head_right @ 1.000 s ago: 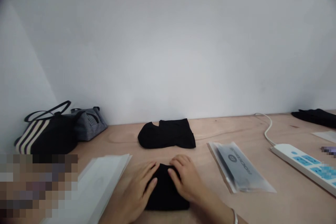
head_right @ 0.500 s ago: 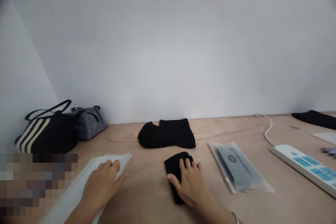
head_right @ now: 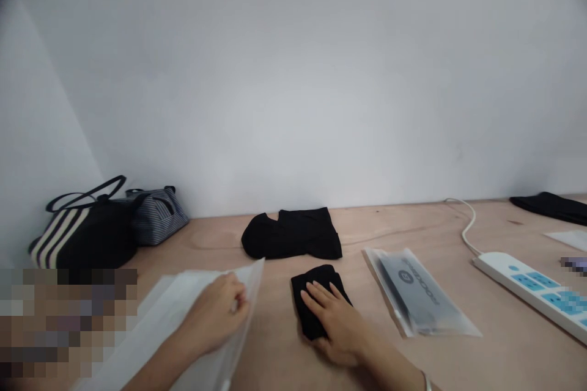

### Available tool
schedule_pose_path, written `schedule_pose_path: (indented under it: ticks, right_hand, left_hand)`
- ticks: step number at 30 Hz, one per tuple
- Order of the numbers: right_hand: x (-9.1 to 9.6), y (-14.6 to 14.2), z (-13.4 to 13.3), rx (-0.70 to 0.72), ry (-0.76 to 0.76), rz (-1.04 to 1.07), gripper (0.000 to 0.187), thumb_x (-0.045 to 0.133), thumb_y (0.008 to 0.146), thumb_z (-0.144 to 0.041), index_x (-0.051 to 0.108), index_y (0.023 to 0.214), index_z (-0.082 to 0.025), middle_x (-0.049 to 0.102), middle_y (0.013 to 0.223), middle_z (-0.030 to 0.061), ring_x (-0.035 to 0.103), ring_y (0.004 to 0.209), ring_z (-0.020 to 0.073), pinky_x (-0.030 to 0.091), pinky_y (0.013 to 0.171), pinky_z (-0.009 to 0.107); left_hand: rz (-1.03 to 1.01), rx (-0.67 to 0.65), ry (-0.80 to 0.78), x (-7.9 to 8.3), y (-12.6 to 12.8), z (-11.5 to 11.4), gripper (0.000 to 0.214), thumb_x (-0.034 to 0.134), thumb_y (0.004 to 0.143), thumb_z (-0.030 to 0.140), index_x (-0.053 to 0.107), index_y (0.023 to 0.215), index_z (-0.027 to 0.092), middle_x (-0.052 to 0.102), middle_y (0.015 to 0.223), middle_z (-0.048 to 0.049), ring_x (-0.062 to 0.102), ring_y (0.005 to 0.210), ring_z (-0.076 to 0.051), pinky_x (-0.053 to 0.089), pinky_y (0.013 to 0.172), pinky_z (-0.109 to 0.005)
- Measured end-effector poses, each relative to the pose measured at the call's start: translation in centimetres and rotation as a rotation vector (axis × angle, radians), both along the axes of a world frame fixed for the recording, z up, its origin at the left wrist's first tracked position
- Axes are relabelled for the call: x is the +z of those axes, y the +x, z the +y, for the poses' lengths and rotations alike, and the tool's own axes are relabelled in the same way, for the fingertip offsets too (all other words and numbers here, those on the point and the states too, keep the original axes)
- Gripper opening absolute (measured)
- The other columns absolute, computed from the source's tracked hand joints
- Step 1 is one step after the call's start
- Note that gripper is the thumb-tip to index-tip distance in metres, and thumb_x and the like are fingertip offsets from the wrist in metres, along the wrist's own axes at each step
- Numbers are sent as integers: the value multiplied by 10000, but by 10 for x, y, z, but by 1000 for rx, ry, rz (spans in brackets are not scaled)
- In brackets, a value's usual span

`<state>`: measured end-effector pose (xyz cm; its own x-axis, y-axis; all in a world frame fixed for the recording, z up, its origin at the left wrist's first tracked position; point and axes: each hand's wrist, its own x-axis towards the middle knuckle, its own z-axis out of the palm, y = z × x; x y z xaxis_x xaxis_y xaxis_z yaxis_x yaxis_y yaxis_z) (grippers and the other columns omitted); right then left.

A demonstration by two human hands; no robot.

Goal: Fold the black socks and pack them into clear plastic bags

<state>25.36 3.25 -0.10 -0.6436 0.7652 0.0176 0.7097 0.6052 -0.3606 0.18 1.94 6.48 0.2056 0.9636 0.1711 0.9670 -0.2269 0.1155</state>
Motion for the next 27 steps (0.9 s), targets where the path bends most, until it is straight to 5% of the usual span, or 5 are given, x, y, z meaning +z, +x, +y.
schedule_pose_path:
  ticks: [5, 10, 17, 22, 27]
  right_hand:
    - [-9, -10, 2, -189, 39, 69, 559, 365, 849, -349, 227, 1369, -197, 242, 1417, 46, 146, 1307, 194, 106, 1061, 436]
    - [-13, -20, 2, -348, 78, 179, 545, 276, 886, -412, 243, 1365, -154, 279, 1402, 65, 186, 1297, 194, 154, 1056, 421]
    - [5, -36, -15, -128, 60, 112, 640, 312, 852, -537, 193, 1377, -191, 255, 1407, 87, 196, 1290, 258, 69, 1049, 489]
    - [29, -23, 3, 54, -11, 111, 472, 232, 898, -466, 384, 1296, -261, 367, 1359, 49, 206, 1290, 218, 49, 1038, 494]
    - [24, -22, 15, 108, -31, 102, 506, 416, 830, -474, 356, 1301, -299, 353, 1366, 48, 177, 1296, 249, -31, 1003, 550]
  left_hand:
    - [-175, -50, -17, -46, 50, 14, 200, 431, 772, 202, 582, 642, 191, 574, 780, -35, 527, 799, -193, 363, 687, -288]
    - [-240, -37, -18, -78, 59, 18, 231, 412, 814, 225, 597, 680, 188, 579, 846, -33, 512, 867, -193, 353, 734, -299]
    - [-289, -57, -44, -84, 51, 23, 216, 411, 778, 146, 607, 694, 183, 576, 846, -24, 516, 846, -168, 357, 730, -274]
    - [-308, -86, -42, -84, 49, 23, 253, 384, 802, 156, 621, 720, 190, 576, 847, -25, 518, 853, -169, 360, 727, -271]
    - [-330, -89, -41, -84, 48, 23, 219, 413, 755, 100, 605, 688, 181, 578, 836, -24, 524, 845, -164, 365, 731, -264]
